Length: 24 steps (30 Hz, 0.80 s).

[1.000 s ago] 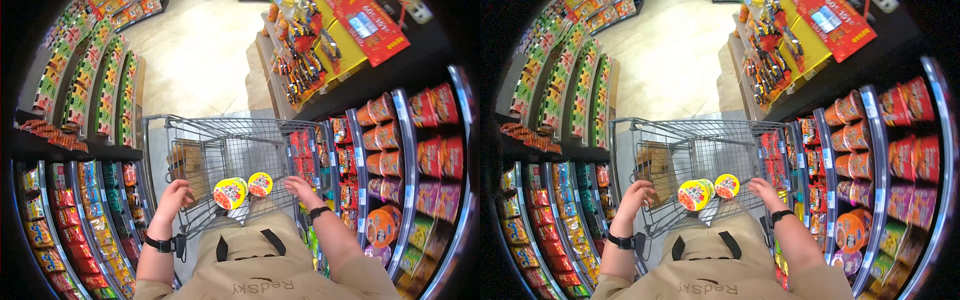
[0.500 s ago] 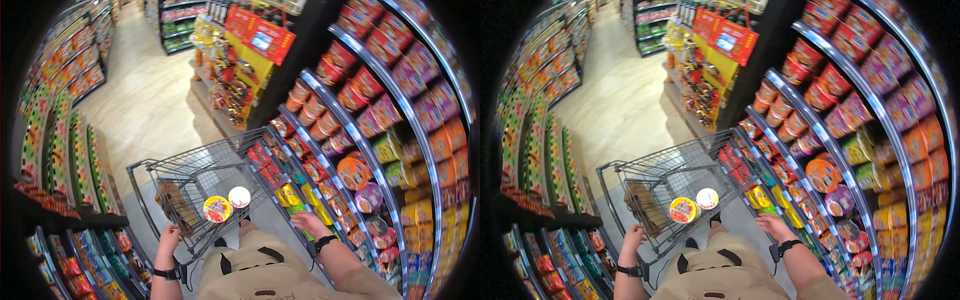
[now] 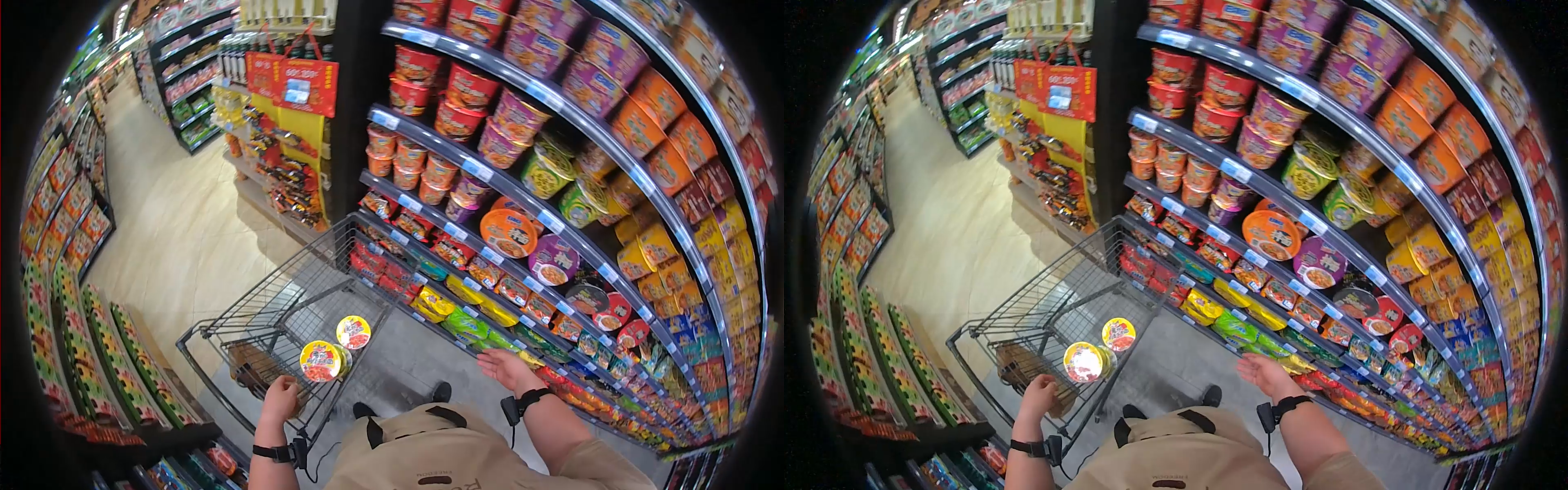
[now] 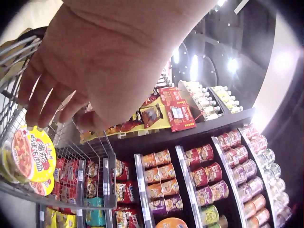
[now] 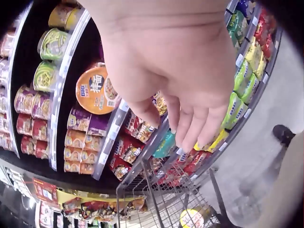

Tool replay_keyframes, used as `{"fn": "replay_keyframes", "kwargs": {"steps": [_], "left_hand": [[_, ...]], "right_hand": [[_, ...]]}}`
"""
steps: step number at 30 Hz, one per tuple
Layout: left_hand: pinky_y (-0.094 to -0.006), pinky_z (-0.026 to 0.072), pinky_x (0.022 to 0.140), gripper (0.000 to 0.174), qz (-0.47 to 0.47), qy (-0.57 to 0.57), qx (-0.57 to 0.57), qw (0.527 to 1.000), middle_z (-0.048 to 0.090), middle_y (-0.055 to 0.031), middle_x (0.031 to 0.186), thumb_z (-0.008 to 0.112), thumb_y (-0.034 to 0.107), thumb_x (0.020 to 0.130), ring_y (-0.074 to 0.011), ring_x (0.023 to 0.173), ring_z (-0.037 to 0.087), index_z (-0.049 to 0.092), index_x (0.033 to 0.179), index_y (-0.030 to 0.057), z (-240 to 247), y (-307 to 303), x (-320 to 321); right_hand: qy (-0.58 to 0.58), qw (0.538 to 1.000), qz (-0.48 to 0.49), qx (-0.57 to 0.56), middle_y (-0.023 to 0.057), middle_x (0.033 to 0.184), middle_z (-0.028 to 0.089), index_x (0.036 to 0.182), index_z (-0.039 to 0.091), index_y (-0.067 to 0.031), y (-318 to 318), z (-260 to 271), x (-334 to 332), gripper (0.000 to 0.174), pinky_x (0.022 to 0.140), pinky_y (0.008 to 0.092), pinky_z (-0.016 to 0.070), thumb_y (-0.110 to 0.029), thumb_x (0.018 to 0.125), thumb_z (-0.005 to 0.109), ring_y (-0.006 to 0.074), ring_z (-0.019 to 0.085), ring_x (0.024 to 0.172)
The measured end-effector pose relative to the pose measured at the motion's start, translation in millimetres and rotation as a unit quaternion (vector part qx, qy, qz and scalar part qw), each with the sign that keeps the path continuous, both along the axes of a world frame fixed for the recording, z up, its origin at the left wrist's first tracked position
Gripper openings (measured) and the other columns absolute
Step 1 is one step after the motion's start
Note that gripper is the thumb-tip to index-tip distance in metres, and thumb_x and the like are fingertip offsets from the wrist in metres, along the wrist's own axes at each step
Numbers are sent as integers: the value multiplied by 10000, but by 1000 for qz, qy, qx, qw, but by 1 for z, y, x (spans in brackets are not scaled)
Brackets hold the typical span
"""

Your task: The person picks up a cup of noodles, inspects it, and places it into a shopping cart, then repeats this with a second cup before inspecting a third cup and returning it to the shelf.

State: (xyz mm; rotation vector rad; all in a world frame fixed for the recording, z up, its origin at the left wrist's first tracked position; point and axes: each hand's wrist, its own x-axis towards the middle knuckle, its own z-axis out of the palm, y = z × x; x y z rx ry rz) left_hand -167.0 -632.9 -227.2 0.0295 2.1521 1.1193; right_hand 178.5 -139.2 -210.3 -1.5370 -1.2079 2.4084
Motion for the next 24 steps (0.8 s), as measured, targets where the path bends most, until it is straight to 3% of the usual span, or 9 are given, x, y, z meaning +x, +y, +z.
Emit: {"fn": "replay_keyframes", "kwargs": {"steps": [3, 5, 8, 12, 13, 18, 20, 22, 24], "left_hand": [[-338, 547, 669, 350, -51, -14, 12, 999, 713, -121, 924, 611, 177, 944, -198, 740, 690, 647, 1219, -36, -19, 23, -1], [-346, 568, 709, 358, -92, -12, -11, 996, 736, -149, 987, 618, 189, 947, -216, 805, 711, 657, 1217, -43, 13, 57, 7], [-349, 575, 731, 380, -149, -13, -15, 989, 747, -166, 1010, 612, 197, 945, -215, 826, 719, 654, 1240, -39, 10, 98, 11], [-366, 575, 798, 420, -250, 98, -12, 963, 750, -175, 1018, 611, 200, 929, -238, 886, 729, 641, 1288, -17, -14, 157, 21], [-367, 569, 833, 435, -258, 64, -11, 964, 747, -169, 1007, 630, 211, 921, -258, 910, 728, 634, 1287, -24, 23, 182, 34], [-329, 560, 826, 398, -314, 94, -11, 945, 731, -142, 1015, 638, 150, 920, -212, 893, 706, 632, 1283, -12, 46, 263, 69], [-306, 554, 810, 368, -312, 77, 97, 942, 722, -119, 1048, 610, 94, 933, -177, 901, 693, 625, 1288, -3, 76, 298, 85], [-300, 546, 827, 354, -315, 62, 125, 939, 714, -93, 1076, 568, 40, 948, -160, 911, 682, 612, 1298, 7, 101, 334, 100], [-305, 538, 855, 324, -277, 10, 217, 936, 710, -88, 1117, 546, 22, 983, -159, 943, 672, 603, 1303, 16, 161, 374, 128]], "right_hand": [[32, 998, -46, -5, 172, 1381, 616, 1367, 555, -44, 6, 10, 20, 350, 1028, 437, 510, -181, 1045, 574, 302, 621, 1250], [51, 997, -60, 9, 163, 1374, 624, 1352, 571, -52, 10, 16, 38, 334, 1028, 440, 506, -174, 1041, 577, 301, 618, 1256], [74, 993, -92, 18, 155, 1330, 653, 1316, 604, -47, 18, 19, 73, 302, 1014, 437, 518, -165, 1040, 574, 304, 640, 1222], [68, 987, -131, 59, 150, 1274, 682, 1278, 636, -48, 23, 45, 111, 268, 983, 417, 536, -148, 1034, 582, 299, 670, 1163], [80, 983, -146, 77, 149, 1259, 688, 1272, 640, -47, 26, 48, 122, 263, 959, 409, 543, -151, 1036, 588, 290, 680, 1136], [112, 968, -181, 134, 141, 1241, 692, 1265, 642, -46, 39, 66, 179, 256, 928, 396, 544, -166, 1043, 604, 260, 683, 1106], [144, 957, -210, 137, 136, 1239, 693, 1286, 634, -44, 46, 92, 194, 274, 936, 394, 534, -176, 1048, 606, 244, 676, 1102], [168, 952, -201, 159, 134, 1236, 695, 1303, 625, -41, 53, 137, 208, 287, 949, 387, 527, -174, 1050, 602, 240, 673, 1111], [193, 946, -190, 180, 133, 1232, 696, 1319, 617, -39, 62, 175, 224, 299, 962, 379, 521, -172, 1052, 599, 237, 669, 1119]]}}
